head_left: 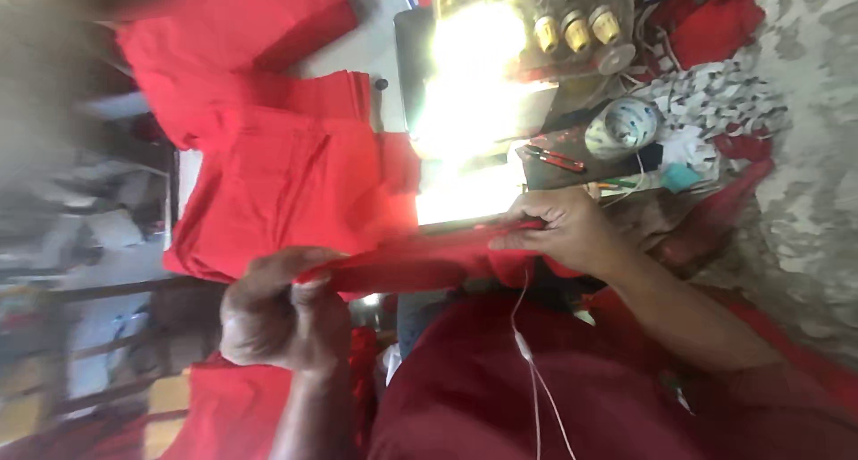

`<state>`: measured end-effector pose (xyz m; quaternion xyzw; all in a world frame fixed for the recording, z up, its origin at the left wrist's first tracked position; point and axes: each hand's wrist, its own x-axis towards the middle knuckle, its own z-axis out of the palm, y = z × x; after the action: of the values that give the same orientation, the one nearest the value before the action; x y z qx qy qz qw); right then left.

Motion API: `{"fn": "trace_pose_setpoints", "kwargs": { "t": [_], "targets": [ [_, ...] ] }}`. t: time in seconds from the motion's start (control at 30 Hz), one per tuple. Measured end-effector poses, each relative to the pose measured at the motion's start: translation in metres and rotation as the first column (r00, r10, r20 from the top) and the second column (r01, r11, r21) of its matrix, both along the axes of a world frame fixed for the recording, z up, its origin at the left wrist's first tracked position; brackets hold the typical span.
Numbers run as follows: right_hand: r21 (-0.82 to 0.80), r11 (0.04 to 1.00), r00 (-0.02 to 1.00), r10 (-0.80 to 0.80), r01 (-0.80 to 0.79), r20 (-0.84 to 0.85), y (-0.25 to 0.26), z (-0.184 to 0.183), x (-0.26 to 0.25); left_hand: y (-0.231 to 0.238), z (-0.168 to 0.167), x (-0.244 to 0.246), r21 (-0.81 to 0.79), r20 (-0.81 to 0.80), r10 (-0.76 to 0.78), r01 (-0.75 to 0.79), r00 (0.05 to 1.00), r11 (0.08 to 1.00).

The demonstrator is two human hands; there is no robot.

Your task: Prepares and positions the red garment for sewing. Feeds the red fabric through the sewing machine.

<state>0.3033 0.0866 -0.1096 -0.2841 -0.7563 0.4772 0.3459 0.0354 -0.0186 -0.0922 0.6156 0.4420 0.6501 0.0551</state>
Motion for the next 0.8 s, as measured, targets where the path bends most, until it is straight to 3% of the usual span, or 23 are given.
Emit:
{"fn": "trace_pose_setpoints", "kwargs": {
  "t": [0.1, 0.43, 0.8],
  "targets": [
    [-0.059, 0.998, 0.999, 0.012, -0.014, -0.041, -0.007, -0.002, 0.009, -0.005, -0.014, 0.002, -0.004, 0.047, -0.010, 0.010, 0.999, 1.000],
    [0.103, 0.994, 0.999, -0.036, 0.035, 0.004, -0.023, -0.010, 0.015, -0.015, -0.022, 0.008, -0.111, 0.162, -0.047, 0.066, 0.986, 0.992],
    [0.162, 0.981, 0.993, -0.112, 0.106, 0.027, -0.033, 0.003, 0.001, -0.029, -0.013, -0.002, -0.011, 0.143, -0.017, 0.019, 0.990, 1.000]
  ]
}}
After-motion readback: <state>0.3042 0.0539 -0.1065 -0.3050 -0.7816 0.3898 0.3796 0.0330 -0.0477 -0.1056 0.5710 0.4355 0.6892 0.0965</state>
